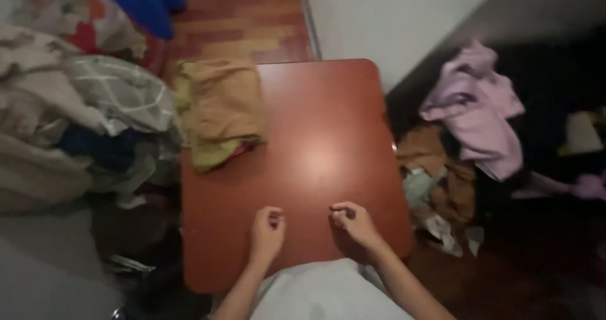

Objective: Fold various items of clothing on a flat surface.

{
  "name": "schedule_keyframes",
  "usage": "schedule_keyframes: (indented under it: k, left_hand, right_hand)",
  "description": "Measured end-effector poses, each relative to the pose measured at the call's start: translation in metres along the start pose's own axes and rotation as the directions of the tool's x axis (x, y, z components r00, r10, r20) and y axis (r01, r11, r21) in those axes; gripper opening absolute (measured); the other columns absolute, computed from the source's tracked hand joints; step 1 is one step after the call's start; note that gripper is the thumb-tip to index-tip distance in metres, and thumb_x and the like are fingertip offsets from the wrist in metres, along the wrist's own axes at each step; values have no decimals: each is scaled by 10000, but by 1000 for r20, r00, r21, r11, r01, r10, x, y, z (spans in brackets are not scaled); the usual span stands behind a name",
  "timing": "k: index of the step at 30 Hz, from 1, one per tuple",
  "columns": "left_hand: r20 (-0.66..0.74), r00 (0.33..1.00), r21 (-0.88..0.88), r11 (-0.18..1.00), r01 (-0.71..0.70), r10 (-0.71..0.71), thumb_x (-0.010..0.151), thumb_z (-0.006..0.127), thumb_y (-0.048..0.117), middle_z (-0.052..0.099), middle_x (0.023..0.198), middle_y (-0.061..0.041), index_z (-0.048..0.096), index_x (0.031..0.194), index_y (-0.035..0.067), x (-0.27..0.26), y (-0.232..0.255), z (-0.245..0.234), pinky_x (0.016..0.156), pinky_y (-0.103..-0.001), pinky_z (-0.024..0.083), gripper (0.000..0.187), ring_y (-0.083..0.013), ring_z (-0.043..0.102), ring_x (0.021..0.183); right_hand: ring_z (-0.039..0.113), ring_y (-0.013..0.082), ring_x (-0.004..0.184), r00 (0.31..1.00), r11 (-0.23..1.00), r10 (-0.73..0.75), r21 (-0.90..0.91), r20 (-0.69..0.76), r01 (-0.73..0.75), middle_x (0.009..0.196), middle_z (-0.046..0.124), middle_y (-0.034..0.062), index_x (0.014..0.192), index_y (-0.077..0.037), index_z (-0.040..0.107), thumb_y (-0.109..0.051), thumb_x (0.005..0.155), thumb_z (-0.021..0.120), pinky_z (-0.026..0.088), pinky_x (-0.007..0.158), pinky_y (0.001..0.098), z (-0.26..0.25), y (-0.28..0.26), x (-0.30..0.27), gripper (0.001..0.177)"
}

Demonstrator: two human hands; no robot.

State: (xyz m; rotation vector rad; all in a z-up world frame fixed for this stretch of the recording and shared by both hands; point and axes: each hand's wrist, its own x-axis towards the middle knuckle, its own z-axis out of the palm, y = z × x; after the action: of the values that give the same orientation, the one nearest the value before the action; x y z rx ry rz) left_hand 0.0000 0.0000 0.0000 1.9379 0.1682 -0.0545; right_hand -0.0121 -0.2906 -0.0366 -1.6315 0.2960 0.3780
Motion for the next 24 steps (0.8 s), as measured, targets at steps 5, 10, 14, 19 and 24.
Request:
schedule_keyframes:
  k: [5, 10, 14, 19, 24]
  left_hand:
    - [385, 921, 44, 998, 40, -54, 862, 740, 107, 712, 912, -88, 666, 930, 33, -7, 73, 72, 745, -345, 579, 125, -196, 716, 818]
    - [519, 850, -106, 993, -47, 96, 884, 731, 120, 729, 815, -73, 669, 882, 18, -4, 66, 164, 724, -329, 586, 119, -171, 714, 771]
    - [607, 781, -197, 980, -29, 146, 970, 607, 114, 738, 886, -80, 712, 995, 26, -4, 88, 212, 716, -336, 575, 139, -155, 712, 811]
    - [649, 761, -67, 997, 35, 17, 986, 590, 127, 720, 861, -88, 695, 1068, 39, -13, 137, 238, 703, -322, 566, 160, -166, 712, 793]
    - [675, 728, -113, 992, -57, 119, 957, 606, 77, 713, 880, -109, 703, 1040, 11, -18, 145, 256, 734, -317, 568, 144, -181, 688, 806]
  right_hand:
    - [659, 130, 726, 987, 994, -107, -41, -123, 103, 872, 746, 63, 1157, 19, 718, -27, 971, 626, 555, 654, 284, -53, -35, -20, 213]
    - [705, 133, 780, 965, 990, -133, 21, -225, 141, 937, 755, 54, 1151, 2, 683, -18, 949, 631, 578, 684, 286, -132, -28, -22, 210]
    - [709, 136, 832, 909, 986, -166, -38, -383, 164, 992, 739, 71, 1171, -4, 686, -18, 935, 665, 579, 729, 285, -216, 4, -18, 237]
    - [707, 190, 842, 817, 969, -220, -23, -533, 246, 1044, 723, 109, 1243, 7, 634, -12, 946, 669, 577, 701, 311, -301, 9, -7, 300]
    - [742, 227, 829, 712, 981, -61, 91, -699, 173, 1110, 708, 90, 1359, -28, 496, -48, 921, 666, 596, 634, 342, -333, -31, -9, 470]
